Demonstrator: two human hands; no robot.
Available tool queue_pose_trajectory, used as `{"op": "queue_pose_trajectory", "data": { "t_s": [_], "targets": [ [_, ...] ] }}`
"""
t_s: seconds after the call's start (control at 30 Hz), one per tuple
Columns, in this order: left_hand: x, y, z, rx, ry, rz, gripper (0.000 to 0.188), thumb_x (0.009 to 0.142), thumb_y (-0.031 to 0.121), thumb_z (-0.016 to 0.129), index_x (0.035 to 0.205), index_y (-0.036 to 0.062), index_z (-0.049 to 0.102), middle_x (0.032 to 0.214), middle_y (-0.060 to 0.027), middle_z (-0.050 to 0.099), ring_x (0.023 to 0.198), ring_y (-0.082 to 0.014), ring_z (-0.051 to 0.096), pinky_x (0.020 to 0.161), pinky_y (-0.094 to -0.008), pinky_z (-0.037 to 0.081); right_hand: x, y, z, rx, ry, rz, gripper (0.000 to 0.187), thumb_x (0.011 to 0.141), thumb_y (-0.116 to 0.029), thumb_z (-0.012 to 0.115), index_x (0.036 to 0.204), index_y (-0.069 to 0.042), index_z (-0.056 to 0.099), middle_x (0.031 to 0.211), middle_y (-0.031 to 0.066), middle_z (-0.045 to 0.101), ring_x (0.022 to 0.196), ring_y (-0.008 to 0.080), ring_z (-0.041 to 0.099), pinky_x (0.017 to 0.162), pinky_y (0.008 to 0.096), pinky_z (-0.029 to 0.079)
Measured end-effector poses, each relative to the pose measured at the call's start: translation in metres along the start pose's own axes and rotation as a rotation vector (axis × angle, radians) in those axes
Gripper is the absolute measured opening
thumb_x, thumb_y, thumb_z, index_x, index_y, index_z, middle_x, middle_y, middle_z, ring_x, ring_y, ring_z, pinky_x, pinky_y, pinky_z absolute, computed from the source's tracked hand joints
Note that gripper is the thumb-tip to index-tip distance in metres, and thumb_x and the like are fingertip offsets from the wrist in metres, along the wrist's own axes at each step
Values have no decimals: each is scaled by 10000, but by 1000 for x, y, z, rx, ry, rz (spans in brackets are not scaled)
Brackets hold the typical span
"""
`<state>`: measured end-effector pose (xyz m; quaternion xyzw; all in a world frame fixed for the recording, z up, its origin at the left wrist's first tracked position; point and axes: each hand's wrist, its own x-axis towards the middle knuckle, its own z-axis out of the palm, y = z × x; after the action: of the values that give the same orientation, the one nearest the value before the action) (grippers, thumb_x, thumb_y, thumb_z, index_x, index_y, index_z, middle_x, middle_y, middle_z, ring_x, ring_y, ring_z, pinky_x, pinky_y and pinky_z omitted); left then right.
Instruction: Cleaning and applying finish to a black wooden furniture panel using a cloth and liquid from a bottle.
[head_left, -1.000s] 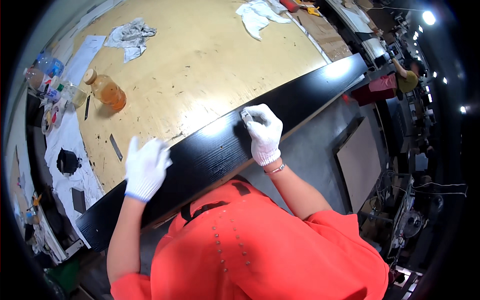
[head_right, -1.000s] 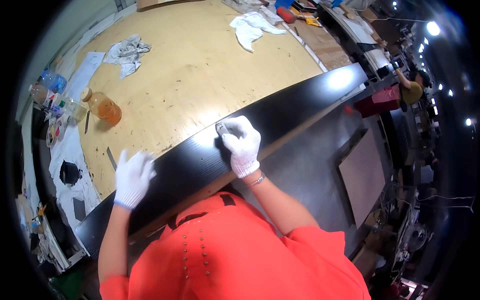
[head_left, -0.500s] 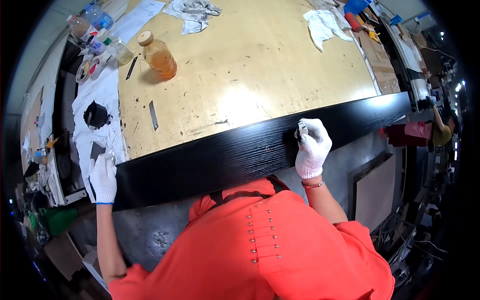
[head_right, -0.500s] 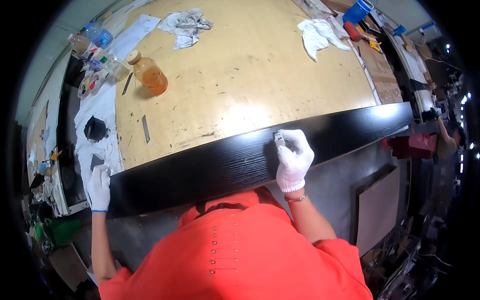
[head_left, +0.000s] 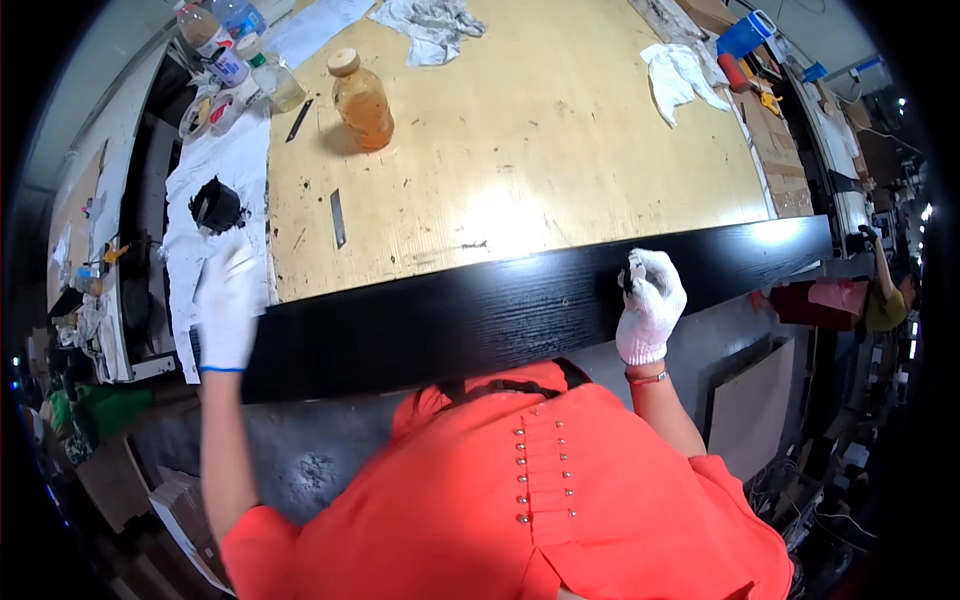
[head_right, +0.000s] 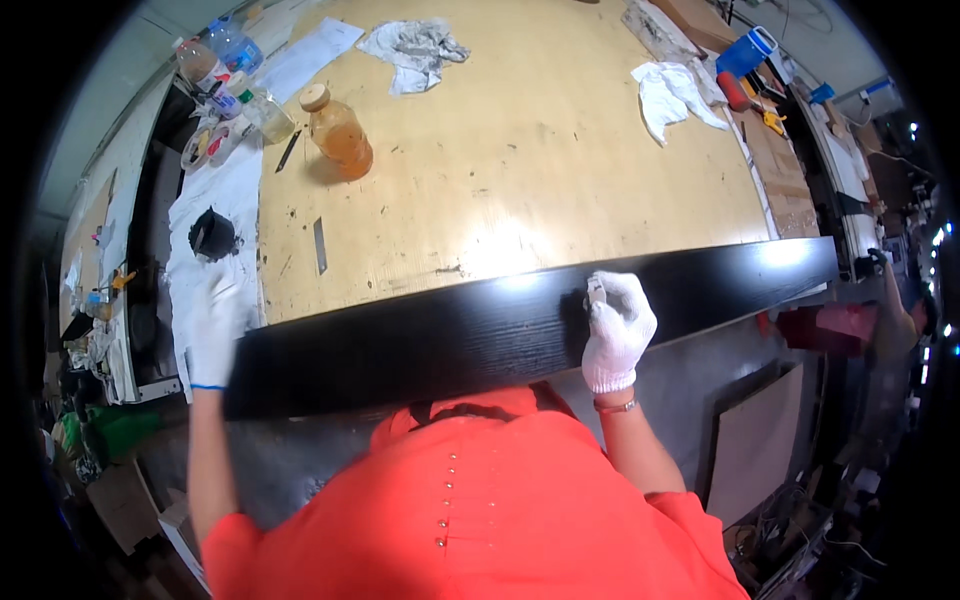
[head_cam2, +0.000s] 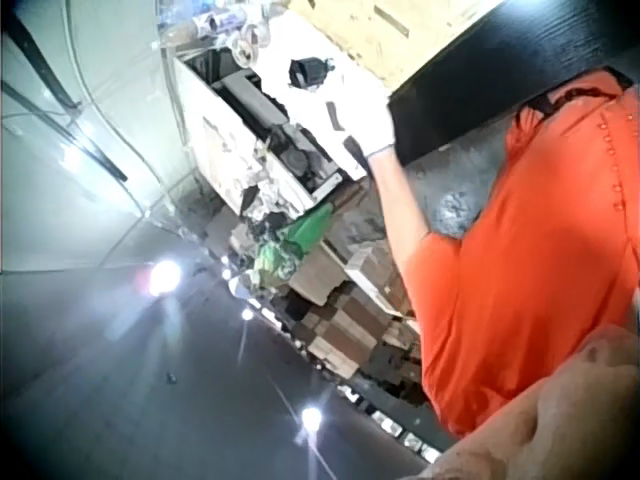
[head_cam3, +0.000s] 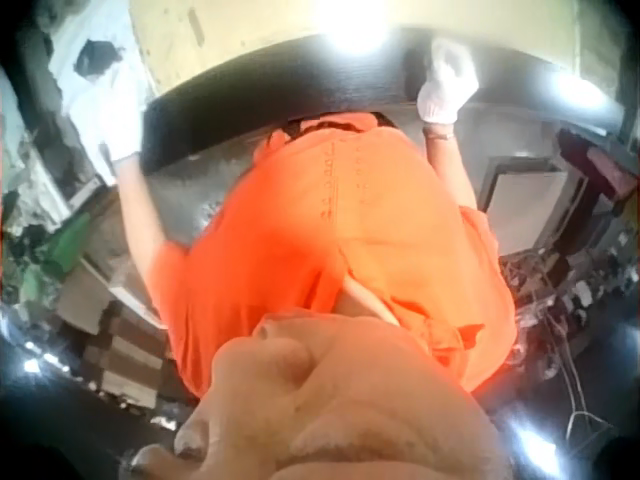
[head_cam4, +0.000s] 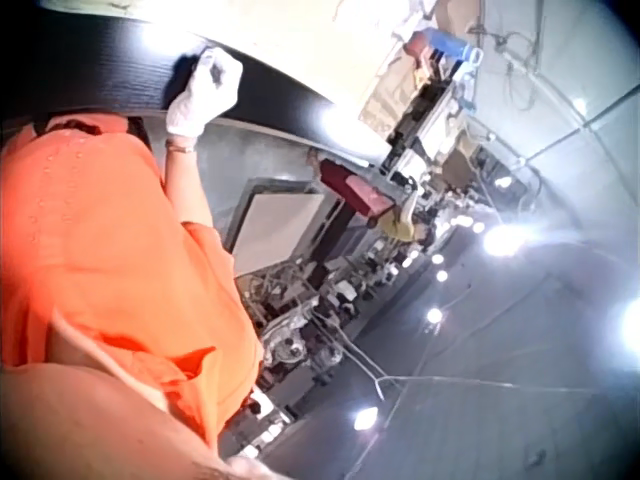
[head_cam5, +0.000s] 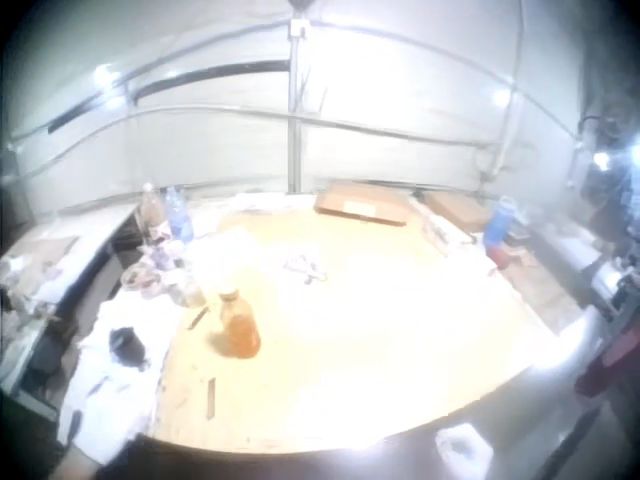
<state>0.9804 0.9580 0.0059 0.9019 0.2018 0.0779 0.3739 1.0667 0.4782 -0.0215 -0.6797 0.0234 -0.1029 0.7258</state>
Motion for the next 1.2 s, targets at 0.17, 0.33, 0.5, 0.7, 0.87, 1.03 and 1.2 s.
{"op": "queue_pose_trajectory", "data": {
  "t_s": [0.17, 0.33, 0.5, 0.7, 0.87, 1.03, 1.2],
  "targets": [
    [-17, 96, 72, 157, -371, 663, 199, 962, 92, 605, 1140, 23, 658, 852, -41, 665, 739, -109, 652, 591, -257, 517, 1, -3, -6, -31, 19, 15, 265, 818, -141, 647, 1030, 16, 669, 877, 16, 591, 721, 98, 533, 641, 219, 415],
    [8, 22, 51, 116, -432, 307, 190, 1039, 168, 530, 1060, 23, 651, 793, -73, 599, 594, -143, 542, 533, -305, 442, -3, -9, 4, -341, 99, -127, 55, 856, -54, 717, 870, -4, 699, 861, 34, 630, 787, 102, 587, 711, 253, 484],
    [-4, 109, 118, -38, -628, 428, 250, 937, 34, 545, 1169, -12, 627, 909, -141, 599, 662, -177, 591, 587, -300, 488, -3, 1, 13, -73, 22, -168, 171, 761, 8, 659, 919, -17, 719, 860, 94, 675, 794, 184, 650, 726, 301, 518],
    [12, 87, 87, 366, -614, 659, 387, 1060, 321, 453, 1112, 4, 669, 995, -165, 634, 916, -244, 613, 820, -334, 525, -3, 3, -5, 10, 113, -168, 163, 755, 32, 632, 903, 5, 696, 861, 62, 694, 800, 142, 655, 748, 293, 529],
    [19, 171, 199, 189, -705, 699, 225, 1004, 148, 554, 1165, 17, 644, 824, -155, 671, 637, -240, 665, 605, -368, 531, -2, -3, 6, -1, 92, -178, 175, 738, 4, 629, 906, -12, 675, 839, 58, 688, 795, 157, 660, 751, 307, 533],
    [22, 114, 128, 235, -694, 538, 243, 1017, 181, 530, 1166, 47, 668, 878, -142, 706, 698, -260, 707, 656, -375, 551, 3, -5, -1, -209, 110, -264, 84, 802, 11, 691, 883, -6, 702, 863, 85, 667, 779, 167, 647, 728, 293, 525],
    [19, 42, 39, 403, -560, 479, 280, 1040, 258, 507, 1076, 39, 678, 759, -124, 666, 621, -267, 664, 596, -381, 523, -3, -12, 0, -125, 140, -163, 63, 862, 48, 670, 907, 7, 687, 841, 30, 624, 726, 97, 583, 647, 245, 469]
  ]
}}
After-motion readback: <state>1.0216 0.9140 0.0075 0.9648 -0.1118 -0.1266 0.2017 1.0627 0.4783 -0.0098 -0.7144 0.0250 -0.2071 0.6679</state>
